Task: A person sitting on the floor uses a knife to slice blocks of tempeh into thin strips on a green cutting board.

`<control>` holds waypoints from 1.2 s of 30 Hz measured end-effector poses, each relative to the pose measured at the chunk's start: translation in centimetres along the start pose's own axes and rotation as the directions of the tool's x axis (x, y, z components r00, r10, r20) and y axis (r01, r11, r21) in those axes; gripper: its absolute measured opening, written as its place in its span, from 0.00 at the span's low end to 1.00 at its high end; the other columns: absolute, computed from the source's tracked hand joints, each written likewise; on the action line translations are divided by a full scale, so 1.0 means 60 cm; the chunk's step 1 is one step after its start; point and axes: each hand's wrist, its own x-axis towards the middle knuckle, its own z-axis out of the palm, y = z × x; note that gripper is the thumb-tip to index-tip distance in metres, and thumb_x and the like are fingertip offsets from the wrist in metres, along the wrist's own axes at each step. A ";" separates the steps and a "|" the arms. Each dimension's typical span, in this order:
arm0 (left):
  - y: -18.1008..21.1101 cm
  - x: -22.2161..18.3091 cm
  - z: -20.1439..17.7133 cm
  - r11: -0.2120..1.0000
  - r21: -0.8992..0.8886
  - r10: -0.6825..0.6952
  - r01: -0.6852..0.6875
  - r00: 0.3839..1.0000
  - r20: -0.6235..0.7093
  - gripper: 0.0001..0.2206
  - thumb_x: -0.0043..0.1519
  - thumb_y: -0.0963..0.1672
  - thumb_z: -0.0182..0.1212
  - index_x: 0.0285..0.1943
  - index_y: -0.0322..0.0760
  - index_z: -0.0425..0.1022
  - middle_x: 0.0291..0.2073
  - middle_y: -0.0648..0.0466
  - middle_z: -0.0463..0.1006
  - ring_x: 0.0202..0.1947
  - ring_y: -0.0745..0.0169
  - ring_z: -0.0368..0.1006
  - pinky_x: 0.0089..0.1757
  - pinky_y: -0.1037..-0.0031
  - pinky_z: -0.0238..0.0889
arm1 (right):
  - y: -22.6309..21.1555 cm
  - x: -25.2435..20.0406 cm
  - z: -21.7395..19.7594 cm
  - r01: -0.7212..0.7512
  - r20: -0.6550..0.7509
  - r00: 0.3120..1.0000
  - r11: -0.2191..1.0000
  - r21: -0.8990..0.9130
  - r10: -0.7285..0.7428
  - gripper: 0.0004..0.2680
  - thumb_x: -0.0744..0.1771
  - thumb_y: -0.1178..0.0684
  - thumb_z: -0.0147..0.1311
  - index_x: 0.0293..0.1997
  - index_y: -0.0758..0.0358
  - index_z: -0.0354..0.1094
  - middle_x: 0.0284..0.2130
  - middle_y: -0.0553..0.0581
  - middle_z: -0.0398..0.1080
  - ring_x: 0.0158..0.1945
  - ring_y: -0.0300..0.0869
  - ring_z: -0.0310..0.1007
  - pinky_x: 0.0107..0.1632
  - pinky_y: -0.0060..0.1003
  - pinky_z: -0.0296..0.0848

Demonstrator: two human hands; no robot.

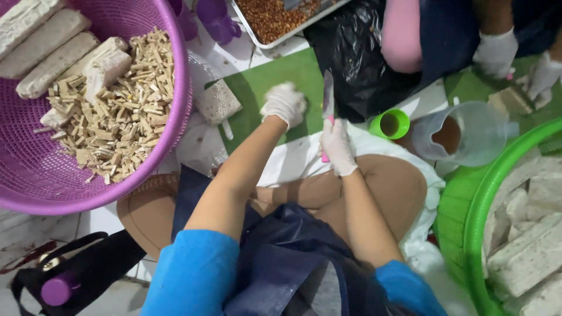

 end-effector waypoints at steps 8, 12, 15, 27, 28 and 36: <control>-0.079 -0.119 -0.093 0.944 -0.027 -0.306 0.330 0.902 0.306 0.37 0.60 0.58 0.46 0.74 0.35 0.53 0.65 0.36 0.65 0.61 0.32 0.64 0.56 0.42 0.55 | 0.045 0.065 0.090 -0.025 0.050 0.998 0.920 -0.392 0.049 0.17 0.71 0.39 0.30 0.58 0.61 0.50 0.34 0.66 0.74 0.43 0.60 0.77 0.57 0.54 0.69; -0.076 -0.144 -0.011 0.976 0.103 0.144 -0.190 0.927 0.346 0.46 0.49 0.55 0.57 0.78 0.67 0.33 0.78 0.57 0.45 0.76 0.36 0.35 0.63 0.28 0.17 | 0.112 0.083 0.141 0.199 0.050 0.975 0.739 -0.643 -0.219 0.16 0.72 0.47 0.34 0.61 0.71 0.48 0.35 0.69 0.73 0.42 0.62 0.78 0.46 0.54 0.77; -0.100 -0.132 0.022 0.984 0.010 0.170 -0.175 0.967 0.191 0.51 0.37 0.52 0.78 0.73 0.68 0.52 0.68 0.54 0.62 0.67 0.35 0.56 0.62 0.31 0.37 | 0.127 0.065 0.153 0.174 0.050 0.979 0.687 -0.706 -0.197 0.16 0.73 0.47 0.34 0.61 0.71 0.49 0.36 0.65 0.72 0.40 0.60 0.79 0.45 0.53 0.79; -0.091 -0.103 0.118 0.760 -0.628 -0.213 0.166 0.977 0.000 0.43 0.52 0.56 0.70 0.76 0.53 0.50 0.66 0.47 0.58 0.72 0.43 0.48 0.66 0.46 0.38 | 0.120 0.040 0.162 0.286 0.049 0.922 0.590 -0.755 -0.384 0.16 0.72 0.41 0.36 0.55 0.66 0.57 0.27 0.58 0.75 0.35 0.53 0.80 0.41 0.49 0.79; -0.084 -0.104 0.123 0.759 -0.629 -0.214 0.168 0.977 0.003 0.43 0.52 0.56 0.70 0.76 0.53 0.50 0.66 0.47 0.58 0.72 0.43 0.48 0.66 0.46 0.38 | 0.115 0.026 0.163 0.286 0.052 0.923 0.588 -0.756 -0.382 0.16 0.72 0.41 0.36 0.55 0.66 0.57 0.27 0.58 0.75 0.35 0.53 0.80 0.41 0.49 0.79; -0.053 -0.100 0.118 0.758 -0.590 -0.496 0.279 0.834 -0.242 0.17 0.67 0.58 0.47 0.60 0.60 0.70 0.52 0.59 0.70 0.59 0.58 0.64 0.55 0.54 0.59 | 0.093 -0.037 0.155 0.292 0.057 0.817 0.327 -0.899 -0.574 0.10 0.70 0.43 0.38 0.41 0.58 0.58 0.15 0.48 0.71 0.23 0.43 0.78 0.28 0.41 0.78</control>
